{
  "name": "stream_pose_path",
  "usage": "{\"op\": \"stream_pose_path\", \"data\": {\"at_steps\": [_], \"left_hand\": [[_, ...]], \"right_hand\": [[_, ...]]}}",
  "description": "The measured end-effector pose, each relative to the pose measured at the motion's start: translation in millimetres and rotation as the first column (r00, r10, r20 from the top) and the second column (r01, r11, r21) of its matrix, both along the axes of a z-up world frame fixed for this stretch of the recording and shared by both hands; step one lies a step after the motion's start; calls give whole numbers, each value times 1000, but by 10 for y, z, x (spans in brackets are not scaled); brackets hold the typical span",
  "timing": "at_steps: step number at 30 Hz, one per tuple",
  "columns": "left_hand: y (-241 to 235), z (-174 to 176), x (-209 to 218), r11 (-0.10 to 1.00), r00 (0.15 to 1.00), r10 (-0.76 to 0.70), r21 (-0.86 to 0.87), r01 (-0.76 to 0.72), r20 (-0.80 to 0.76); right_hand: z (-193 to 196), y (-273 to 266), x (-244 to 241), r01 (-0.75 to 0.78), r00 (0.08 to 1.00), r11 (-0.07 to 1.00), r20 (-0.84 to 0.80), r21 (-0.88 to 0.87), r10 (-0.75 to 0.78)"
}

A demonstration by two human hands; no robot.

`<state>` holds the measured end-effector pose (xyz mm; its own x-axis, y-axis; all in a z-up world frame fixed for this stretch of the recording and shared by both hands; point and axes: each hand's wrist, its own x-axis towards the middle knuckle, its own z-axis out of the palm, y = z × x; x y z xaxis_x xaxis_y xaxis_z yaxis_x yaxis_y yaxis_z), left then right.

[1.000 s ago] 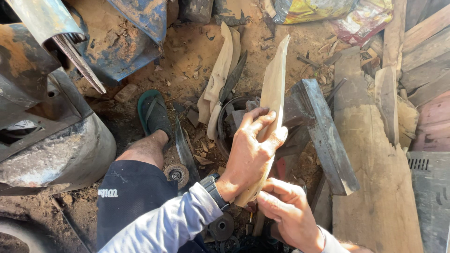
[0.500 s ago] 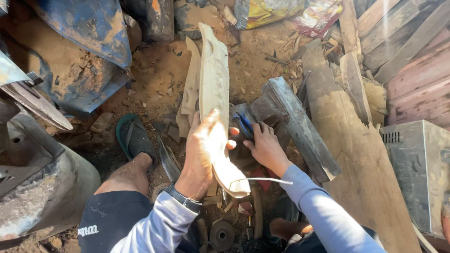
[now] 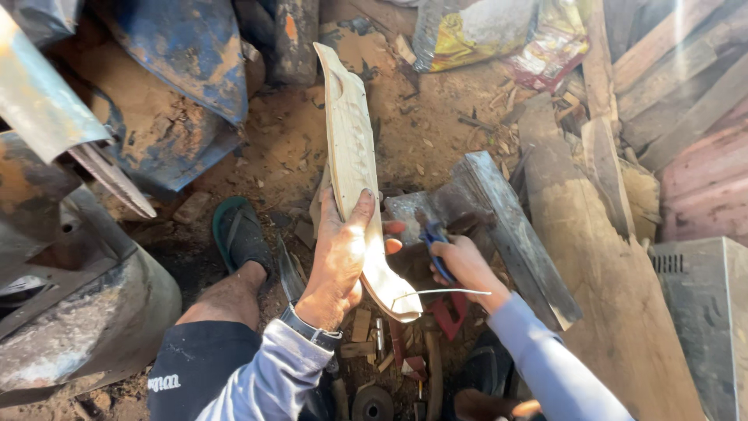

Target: The person uses pliers to remove small metal fasteners from a curved wooden piece. They then use a hammer to tap and shape the wood against a metal anvil-like tool, repeatedly adjusting the wood's position to work on different sections.

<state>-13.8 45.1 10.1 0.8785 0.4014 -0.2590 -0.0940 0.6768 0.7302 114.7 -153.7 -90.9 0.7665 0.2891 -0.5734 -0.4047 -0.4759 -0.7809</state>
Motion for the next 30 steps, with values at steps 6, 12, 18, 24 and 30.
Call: {"op": "stream_pose_path", "data": {"at_steps": [6,12,18,24,30], "left_hand": [[99,-96,-1,996,995,80,40,-82,59],[86,-82,-7,997,994,81,3,-81,75],[11,-69,9,993,991,95,64,-101,92],[-23,-69,2,988,991,86,122,-99,106],[-24,-76,31,995,996,53,79,-58,70]], "right_hand": [[928,-385,-784,-462,585,867,670,-188,457],[1208,-318,-1310,-211,107,778,777,-592,620],[1214,-345,-1379,-163,75,739,739,-653,670],[1136,-389,-1362,-203,68,701,705,-683,706],[1146,-367,-1362,-249,61,679,689,-690,722]]}}
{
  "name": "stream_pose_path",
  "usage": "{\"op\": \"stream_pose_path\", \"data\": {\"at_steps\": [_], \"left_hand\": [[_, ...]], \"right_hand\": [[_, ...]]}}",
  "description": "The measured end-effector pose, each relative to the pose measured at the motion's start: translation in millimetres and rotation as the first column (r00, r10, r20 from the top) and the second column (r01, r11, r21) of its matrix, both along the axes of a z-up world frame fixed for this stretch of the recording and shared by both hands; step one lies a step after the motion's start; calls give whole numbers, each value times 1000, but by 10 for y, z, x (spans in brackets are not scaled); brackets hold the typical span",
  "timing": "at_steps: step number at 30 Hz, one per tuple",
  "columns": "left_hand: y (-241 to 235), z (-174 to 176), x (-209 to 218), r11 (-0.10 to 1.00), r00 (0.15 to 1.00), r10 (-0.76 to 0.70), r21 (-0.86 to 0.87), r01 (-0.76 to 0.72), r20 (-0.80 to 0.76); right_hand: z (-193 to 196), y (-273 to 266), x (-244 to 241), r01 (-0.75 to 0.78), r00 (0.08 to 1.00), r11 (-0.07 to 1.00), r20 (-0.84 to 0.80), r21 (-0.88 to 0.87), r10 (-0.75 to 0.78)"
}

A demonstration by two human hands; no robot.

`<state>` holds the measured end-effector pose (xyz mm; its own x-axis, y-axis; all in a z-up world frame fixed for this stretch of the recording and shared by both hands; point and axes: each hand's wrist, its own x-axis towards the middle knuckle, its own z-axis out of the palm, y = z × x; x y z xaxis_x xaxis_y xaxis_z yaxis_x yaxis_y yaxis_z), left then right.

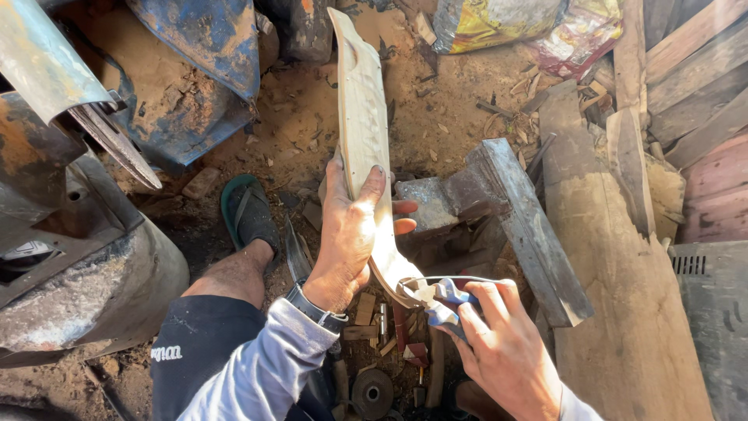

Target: The person uses pliers to remove small metal fasteners from a curved wooden piece. They then use a hammer to tap and shape the wood against a metal anvil-like tool, repeatedly adjusting the wood's position to work on different sections.

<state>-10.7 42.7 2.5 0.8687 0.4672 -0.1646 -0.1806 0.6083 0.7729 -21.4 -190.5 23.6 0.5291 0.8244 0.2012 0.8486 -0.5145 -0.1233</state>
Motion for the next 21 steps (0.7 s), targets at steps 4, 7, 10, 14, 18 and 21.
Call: {"op": "stream_pose_path", "data": {"at_steps": [4,7,10,14,18,21], "left_hand": [[-25,-23,37,984,993,-98,-154,87,-65],[-68,-50,62,973,987,-135,-199,115,-91],[-126,-81,49,980,976,-166,-133,148,-137],[-222,-120,-149,956,947,-290,4,293,-142],[-206,-214,-384,797,789,-601,-26,603,-130],[-197,-312,-373,753,750,-655,-158,638,-96]], "right_hand": [[13,10,-24,9,1000,998,23,58,-10],[28,-4,-28,21,999,998,29,59,-23],[20,-31,-30,56,998,997,-3,58,-56],[-33,-64,-4,131,988,985,-96,115,-120],[-117,-83,40,218,961,970,-195,105,-195],[-147,-68,50,224,959,975,-179,-2,-220]]}}
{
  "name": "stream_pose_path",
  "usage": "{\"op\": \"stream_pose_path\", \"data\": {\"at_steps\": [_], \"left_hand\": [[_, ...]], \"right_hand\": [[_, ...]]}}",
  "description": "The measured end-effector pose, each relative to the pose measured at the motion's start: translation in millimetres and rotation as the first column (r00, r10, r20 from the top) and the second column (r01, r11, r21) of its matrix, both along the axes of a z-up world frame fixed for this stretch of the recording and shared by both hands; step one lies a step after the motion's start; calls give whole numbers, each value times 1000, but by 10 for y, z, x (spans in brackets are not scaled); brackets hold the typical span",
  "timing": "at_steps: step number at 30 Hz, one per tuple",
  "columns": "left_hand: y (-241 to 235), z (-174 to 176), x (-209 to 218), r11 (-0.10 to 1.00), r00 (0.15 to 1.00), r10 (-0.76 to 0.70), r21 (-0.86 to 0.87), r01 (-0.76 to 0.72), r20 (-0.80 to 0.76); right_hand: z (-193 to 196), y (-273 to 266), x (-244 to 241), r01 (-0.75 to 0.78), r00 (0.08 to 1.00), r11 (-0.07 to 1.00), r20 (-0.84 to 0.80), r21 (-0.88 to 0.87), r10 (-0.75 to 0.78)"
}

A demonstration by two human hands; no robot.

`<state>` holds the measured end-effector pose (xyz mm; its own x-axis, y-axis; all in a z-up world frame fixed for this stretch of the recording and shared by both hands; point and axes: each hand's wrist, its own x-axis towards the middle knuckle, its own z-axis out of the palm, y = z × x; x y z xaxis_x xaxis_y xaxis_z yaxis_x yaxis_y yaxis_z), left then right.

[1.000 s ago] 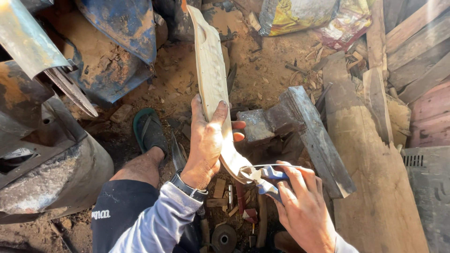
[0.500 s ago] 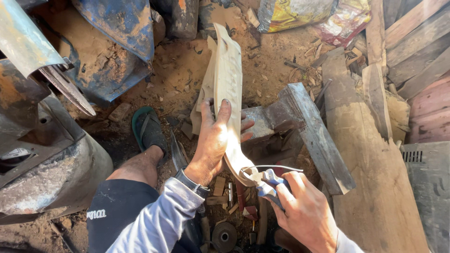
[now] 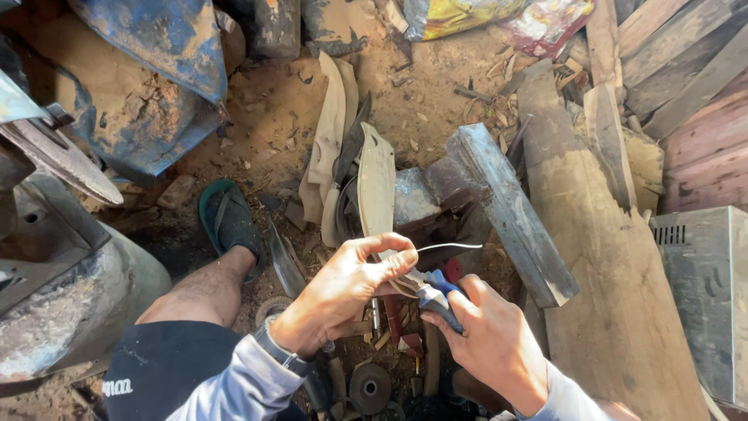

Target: The person uses pliers to remove small metal fasteners from a curved wooden piece. They then use a hammer to tap and shape the wood against a metal anvil-like tool, repeatedly adjusting the wood's position to work on different sections.

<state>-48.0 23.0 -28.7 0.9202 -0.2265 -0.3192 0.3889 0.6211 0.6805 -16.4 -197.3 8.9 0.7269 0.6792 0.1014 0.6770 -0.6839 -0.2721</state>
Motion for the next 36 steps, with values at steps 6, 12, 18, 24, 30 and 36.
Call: {"op": "stream_pose_path", "data": {"at_steps": [6,12,18,24,30,36], "left_hand": [[-23,-123,87,988,995,96,117,-98,22],[7,27,73,987,991,120,114,-113,-58],[43,130,26,978,998,11,207,-22,54],[42,84,39,985,1000,29,168,-29,5],[43,56,30,984,999,31,174,-34,15],[22,58,29,983,998,63,174,-57,-30]], "right_hand": [[44,12,77,-132,991,982,25,134,130],[67,7,126,-99,994,994,-34,50,101],[45,-38,162,-145,989,989,3,30,145],[22,-41,153,-136,991,991,-1,15,136],[25,-4,98,-106,994,994,23,37,105],[18,38,44,-49,999,999,-19,-1,49]]}}
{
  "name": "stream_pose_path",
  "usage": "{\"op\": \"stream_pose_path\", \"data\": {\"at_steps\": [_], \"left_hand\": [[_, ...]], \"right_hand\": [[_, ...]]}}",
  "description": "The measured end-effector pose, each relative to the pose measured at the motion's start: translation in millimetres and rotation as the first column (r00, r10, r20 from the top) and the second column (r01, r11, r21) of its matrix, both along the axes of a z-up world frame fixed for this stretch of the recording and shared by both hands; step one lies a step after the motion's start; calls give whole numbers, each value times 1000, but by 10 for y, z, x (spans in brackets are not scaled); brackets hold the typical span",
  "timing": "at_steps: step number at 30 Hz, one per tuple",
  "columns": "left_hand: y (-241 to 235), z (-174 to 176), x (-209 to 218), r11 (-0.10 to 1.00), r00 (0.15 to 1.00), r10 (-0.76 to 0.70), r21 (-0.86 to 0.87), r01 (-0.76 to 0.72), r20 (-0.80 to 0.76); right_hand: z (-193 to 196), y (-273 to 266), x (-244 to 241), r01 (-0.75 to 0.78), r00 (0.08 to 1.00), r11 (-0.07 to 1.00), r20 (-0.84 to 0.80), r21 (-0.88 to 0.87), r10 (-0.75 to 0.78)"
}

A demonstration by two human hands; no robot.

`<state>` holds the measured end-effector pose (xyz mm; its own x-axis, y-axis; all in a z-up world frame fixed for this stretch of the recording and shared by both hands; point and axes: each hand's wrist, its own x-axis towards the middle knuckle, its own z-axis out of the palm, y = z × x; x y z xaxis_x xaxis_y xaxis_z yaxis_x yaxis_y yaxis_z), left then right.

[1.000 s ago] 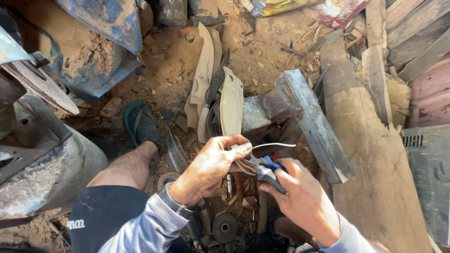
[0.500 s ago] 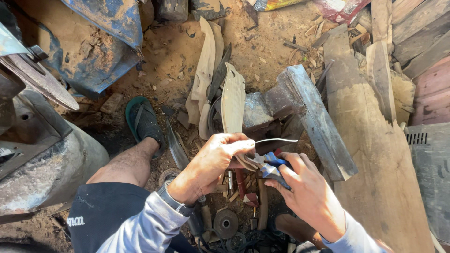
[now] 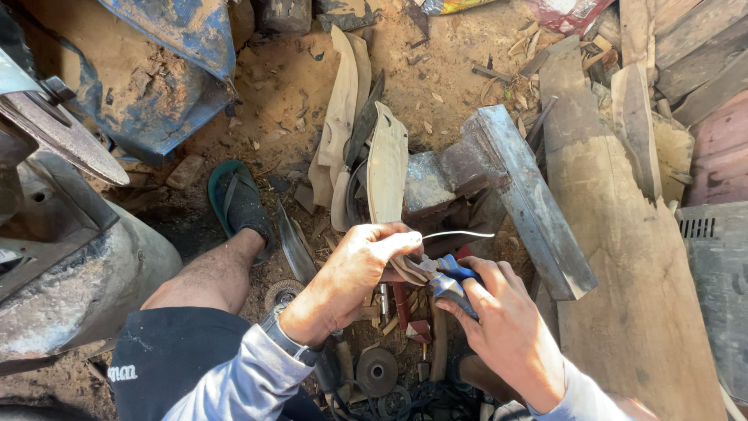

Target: The person uses pliers to remove small metal fasteners from a curved wooden piece. They then use a hammer to tap and shape the wood against a metal anvil-like tool, repeatedly adjusting the wood's position to work on different sections.

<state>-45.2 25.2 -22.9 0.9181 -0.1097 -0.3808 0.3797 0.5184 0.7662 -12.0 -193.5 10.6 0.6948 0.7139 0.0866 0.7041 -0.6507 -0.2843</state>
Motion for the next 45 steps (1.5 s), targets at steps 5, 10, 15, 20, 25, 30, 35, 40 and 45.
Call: {"op": "stream_pose_path", "data": {"at_steps": [5,10,15,20,25,30,35,40,45], "left_hand": [[-8,-29,-10,1000,998,4,-4,-4,61],[-21,-8,-13,998,995,5,-64,1,98],[-34,75,-41,997,993,-36,-57,43,116],[-16,97,-63,992,991,-86,-80,94,102],[-45,-18,-52,991,993,-57,-114,69,108],[-68,-196,-59,1000,995,-6,-8,7,97],[-97,-340,-58,996,993,90,-24,-88,79],[-12,-440,-34,961,969,239,-127,-245,-64],[-14,-469,-33,955,955,296,-1,-296,28]], "right_hand": [[-8,14,-16,-4,1000,1000,3,19,4],[8,18,2,-21,1000,999,23,50,20],[7,-1,19,-46,999,998,7,47,46],[8,-20,52,-89,995,996,53,12,88],[-14,-30,96,-127,990,992,59,-18,127],[-116,0,94,-143,980,990,142,5,141],[-233,24,74,-129,989,992,75,13,128],[-360,-101,394,-61,957,998,-285,-6,57],[-893,-16,1069,269,920,957,-264,-109,-289]]}}
